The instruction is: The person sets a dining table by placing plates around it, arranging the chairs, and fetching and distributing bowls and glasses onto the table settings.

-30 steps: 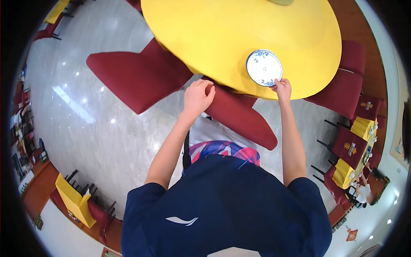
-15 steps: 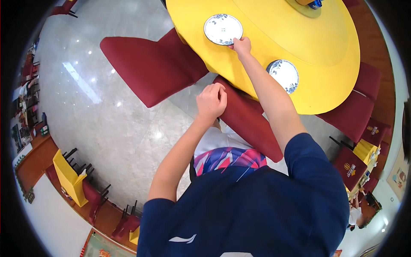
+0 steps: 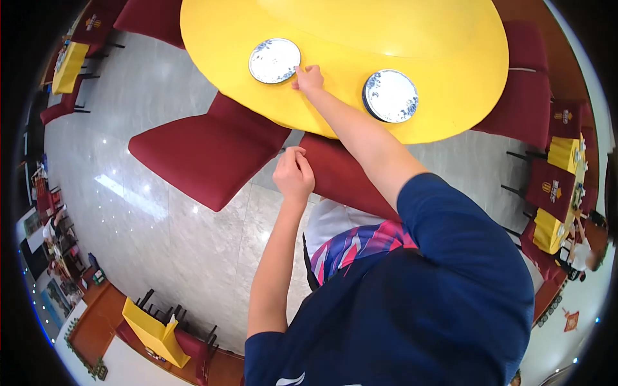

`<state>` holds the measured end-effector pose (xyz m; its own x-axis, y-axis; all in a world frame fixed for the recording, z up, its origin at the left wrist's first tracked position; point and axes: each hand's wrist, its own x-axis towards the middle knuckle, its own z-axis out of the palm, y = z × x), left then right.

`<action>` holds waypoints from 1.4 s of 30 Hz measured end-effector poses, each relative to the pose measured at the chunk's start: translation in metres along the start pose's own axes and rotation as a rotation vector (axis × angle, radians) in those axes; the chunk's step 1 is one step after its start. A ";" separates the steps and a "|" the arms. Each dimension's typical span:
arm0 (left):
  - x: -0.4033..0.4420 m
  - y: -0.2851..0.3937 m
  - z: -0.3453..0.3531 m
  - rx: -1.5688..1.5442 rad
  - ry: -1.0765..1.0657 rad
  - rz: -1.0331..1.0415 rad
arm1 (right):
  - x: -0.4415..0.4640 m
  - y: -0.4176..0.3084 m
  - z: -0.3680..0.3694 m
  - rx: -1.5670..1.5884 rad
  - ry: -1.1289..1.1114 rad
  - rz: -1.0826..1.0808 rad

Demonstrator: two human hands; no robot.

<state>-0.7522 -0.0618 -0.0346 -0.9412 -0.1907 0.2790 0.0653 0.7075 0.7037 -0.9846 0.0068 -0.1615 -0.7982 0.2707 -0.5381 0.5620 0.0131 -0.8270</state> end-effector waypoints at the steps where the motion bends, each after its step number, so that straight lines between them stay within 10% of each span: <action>1: 0.001 0.000 0.000 -0.013 0.006 -0.003 | -0.012 0.002 -0.008 0.009 0.018 0.043; 5: 0.003 0.001 -0.006 -0.045 0.011 -0.029 | -0.089 0.004 -0.103 -0.221 -0.306 -0.114; 8: 0.001 0.001 -0.009 -0.030 0.007 -0.036 | -0.103 0.016 -0.198 -0.405 -0.015 -0.430; 14: 0.001 0.006 -0.010 0.020 -0.002 -0.036 | -0.028 0.051 -0.338 -0.696 0.354 -0.186; 24: 0.001 0.013 0.002 0.015 -0.005 -0.063 | -0.005 0.053 -0.338 -0.581 0.092 -0.445; 29: 0.002 0.043 0.006 0.648 -0.158 -0.013 | 0.000 0.035 -0.364 -0.585 -0.077 -0.553; 36: -0.008 0.117 0.090 0.831 -0.220 0.077 | -0.005 0.006 -0.381 -0.225 -0.419 -0.299; 42: -0.053 0.144 0.243 -0.711 -0.157 -1.256 | 0.021 0.001 -0.477 -0.053 -0.223 -0.378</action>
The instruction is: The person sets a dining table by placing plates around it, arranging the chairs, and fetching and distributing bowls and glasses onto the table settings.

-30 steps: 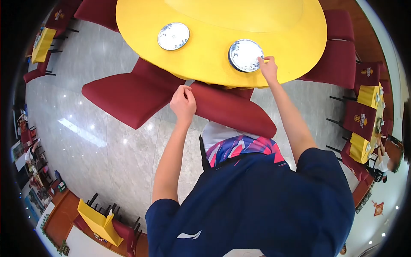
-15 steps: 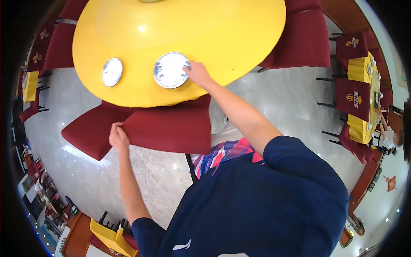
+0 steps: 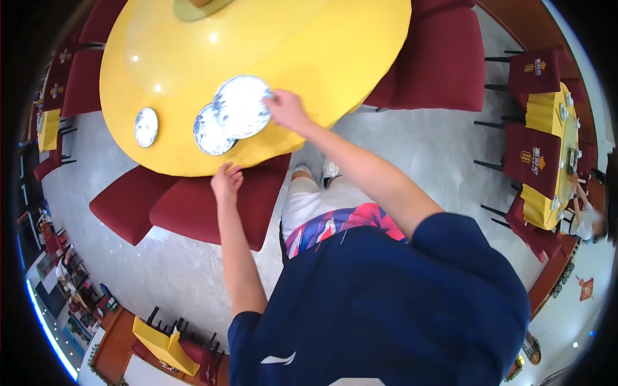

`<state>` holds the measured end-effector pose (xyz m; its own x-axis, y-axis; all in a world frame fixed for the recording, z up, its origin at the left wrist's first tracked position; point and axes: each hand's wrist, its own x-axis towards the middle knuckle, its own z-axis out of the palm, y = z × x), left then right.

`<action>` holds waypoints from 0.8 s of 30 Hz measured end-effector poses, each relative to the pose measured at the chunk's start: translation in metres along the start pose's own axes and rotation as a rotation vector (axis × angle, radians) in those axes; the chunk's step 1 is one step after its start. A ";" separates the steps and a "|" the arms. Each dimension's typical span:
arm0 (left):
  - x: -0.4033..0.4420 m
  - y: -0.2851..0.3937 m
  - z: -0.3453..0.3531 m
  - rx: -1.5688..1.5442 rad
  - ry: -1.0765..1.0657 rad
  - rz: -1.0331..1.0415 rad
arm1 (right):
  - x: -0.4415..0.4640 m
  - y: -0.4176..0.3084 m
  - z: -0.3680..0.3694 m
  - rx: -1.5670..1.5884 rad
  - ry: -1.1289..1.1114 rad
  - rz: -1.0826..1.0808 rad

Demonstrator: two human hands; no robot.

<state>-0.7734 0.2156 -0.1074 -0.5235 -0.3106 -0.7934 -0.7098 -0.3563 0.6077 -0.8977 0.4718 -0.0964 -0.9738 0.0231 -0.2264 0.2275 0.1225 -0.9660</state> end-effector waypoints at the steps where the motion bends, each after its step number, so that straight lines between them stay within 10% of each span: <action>1: 0.006 -0.011 0.012 -0.103 -0.027 -0.033 | -0.003 -0.004 -0.033 0.077 0.028 0.093; 13: 0.047 0.005 0.061 0.022 0.176 -0.025 | 0.093 0.075 -0.239 0.140 0.684 0.420; 24: 0.030 0.024 0.047 -0.118 0.033 -0.209 | 0.113 0.101 -0.247 -0.085 0.628 0.670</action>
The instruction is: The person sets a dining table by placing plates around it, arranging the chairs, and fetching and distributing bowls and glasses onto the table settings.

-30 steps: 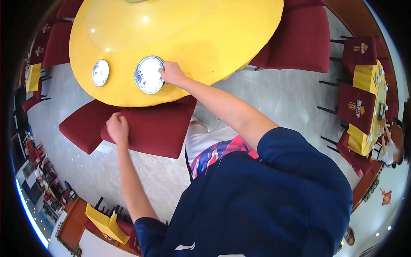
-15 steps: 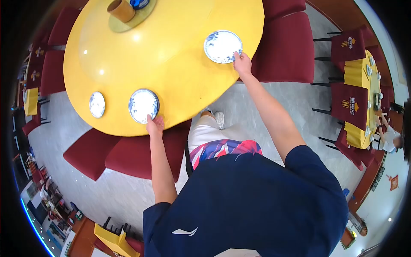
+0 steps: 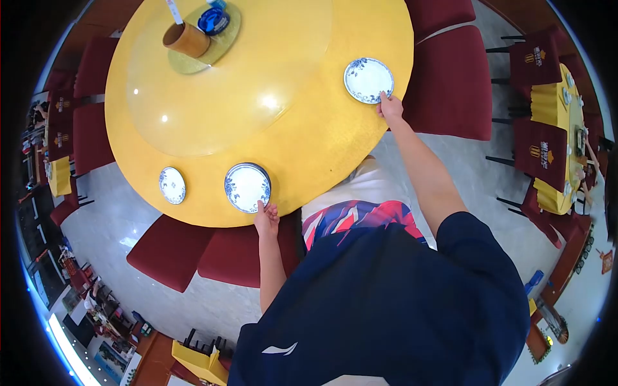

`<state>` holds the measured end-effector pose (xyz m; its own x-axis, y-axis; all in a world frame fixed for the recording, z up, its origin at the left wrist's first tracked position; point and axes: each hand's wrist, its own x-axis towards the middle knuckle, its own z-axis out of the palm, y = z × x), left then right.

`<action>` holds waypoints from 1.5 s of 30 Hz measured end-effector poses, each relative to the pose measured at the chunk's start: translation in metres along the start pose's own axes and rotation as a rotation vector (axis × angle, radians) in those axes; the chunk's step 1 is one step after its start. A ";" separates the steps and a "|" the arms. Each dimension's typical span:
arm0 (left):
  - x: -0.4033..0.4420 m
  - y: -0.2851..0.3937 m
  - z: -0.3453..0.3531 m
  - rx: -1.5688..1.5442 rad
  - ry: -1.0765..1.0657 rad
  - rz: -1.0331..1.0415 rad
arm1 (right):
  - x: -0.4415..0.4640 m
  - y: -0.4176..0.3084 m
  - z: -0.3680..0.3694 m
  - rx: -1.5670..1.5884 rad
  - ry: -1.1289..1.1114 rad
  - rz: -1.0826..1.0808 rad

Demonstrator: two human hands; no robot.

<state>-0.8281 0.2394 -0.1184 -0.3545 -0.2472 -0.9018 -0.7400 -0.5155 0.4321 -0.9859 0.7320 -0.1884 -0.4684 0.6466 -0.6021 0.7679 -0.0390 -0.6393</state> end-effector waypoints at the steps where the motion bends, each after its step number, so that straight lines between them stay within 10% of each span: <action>1: -0.005 0.001 0.002 -0.004 0.013 0.013 | -0.007 -0.003 -0.002 -0.008 0.003 0.001; 10: -0.036 0.001 0.022 -0.097 0.195 0.285 | -0.014 -0.004 -0.019 -0.446 -0.135 -0.014; 13: -0.068 -0.007 0.033 -0.176 0.183 0.290 | -0.035 0.011 -0.022 -0.543 -0.254 -0.316; 18: -0.129 -0.008 0.100 -0.208 0.064 0.240 | -0.148 -0.055 -0.038 -0.235 -1.051 -0.194; 21: -0.145 -0.010 0.187 0.012 -0.023 0.346 | -0.140 -0.095 -0.043 -0.081 -1.115 -0.149; 29: -0.133 -0.030 0.369 0.500 -0.428 0.341 | -0.012 -0.142 -0.106 0.012 -0.936 -0.289; 36: -0.126 -0.010 0.379 0.488 -0.758 0.393 | 0.005 -0.173 -0.130 0.099 -0.979 -0.191; 45: -0.080 -0.032 0.331 0.436 -0.155 0.449 | 0.067 -0.180 -0.118 0.229 -0.870 -0.273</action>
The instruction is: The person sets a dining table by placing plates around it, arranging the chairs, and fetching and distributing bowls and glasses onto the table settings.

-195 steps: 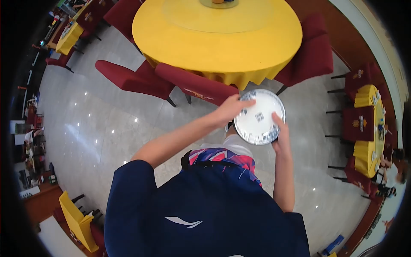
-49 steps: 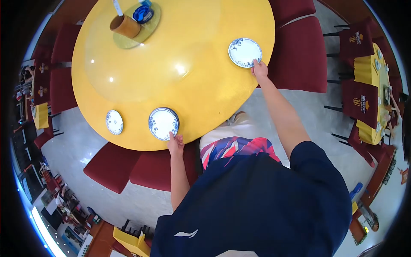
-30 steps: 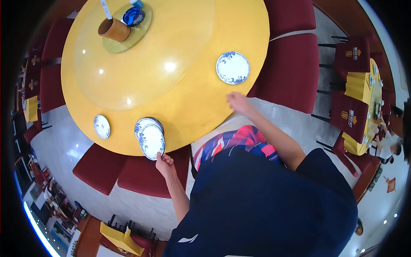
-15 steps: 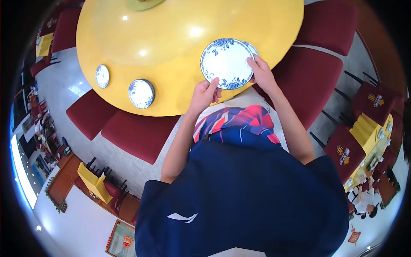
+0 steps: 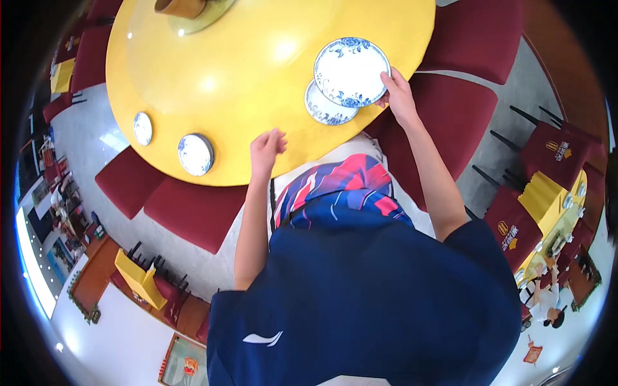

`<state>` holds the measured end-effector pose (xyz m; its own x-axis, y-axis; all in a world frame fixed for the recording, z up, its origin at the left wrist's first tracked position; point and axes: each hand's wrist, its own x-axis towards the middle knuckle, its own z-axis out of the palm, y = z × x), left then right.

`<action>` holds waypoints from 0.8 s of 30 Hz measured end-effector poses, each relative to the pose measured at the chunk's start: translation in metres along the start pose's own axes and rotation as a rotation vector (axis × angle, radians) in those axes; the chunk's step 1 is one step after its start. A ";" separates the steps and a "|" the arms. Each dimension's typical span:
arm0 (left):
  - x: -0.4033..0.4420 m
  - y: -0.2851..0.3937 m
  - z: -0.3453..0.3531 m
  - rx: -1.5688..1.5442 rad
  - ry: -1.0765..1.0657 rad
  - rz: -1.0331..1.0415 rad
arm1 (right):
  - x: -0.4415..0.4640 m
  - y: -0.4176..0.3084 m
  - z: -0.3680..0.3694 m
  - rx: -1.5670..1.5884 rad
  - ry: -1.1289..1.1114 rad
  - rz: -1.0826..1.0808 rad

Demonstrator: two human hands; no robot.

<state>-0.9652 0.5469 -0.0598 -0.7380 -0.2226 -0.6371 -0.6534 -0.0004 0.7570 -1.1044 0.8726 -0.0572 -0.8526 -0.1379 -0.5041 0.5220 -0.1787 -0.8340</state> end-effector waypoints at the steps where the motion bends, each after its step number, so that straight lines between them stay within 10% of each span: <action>1: -0.003 -0.006 -0.007 0.016 0.053 -0.035 | 0.016 0.005 -0.009 -0.007 0.013 -0.016; 15: -0.093 -0.171 -0.106 -0.416 0.622 -0.651 | 0.230 -0.003 -0.112 -0.055 0.732 -0.095; 23: -0.069 -0.159 -0.120 -0.417 0.535 -0.407 | 0.305 0.030 -0.196 -1.391 0.558 0.249; 24: -0.062 -0.142 -0.119 -0.395 0.532 -0.412 | 0.353 0.077 -0.247 -0.807 0.607 0.183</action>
<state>-0.8066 0.4450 -0.1109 -0.2035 -0.5666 -0.7985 -0.6751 -0.5095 0.5335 -1.3712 1.0510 -0.3545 -0.7472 0.4593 -0.4804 0.6644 0.5350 -0.5219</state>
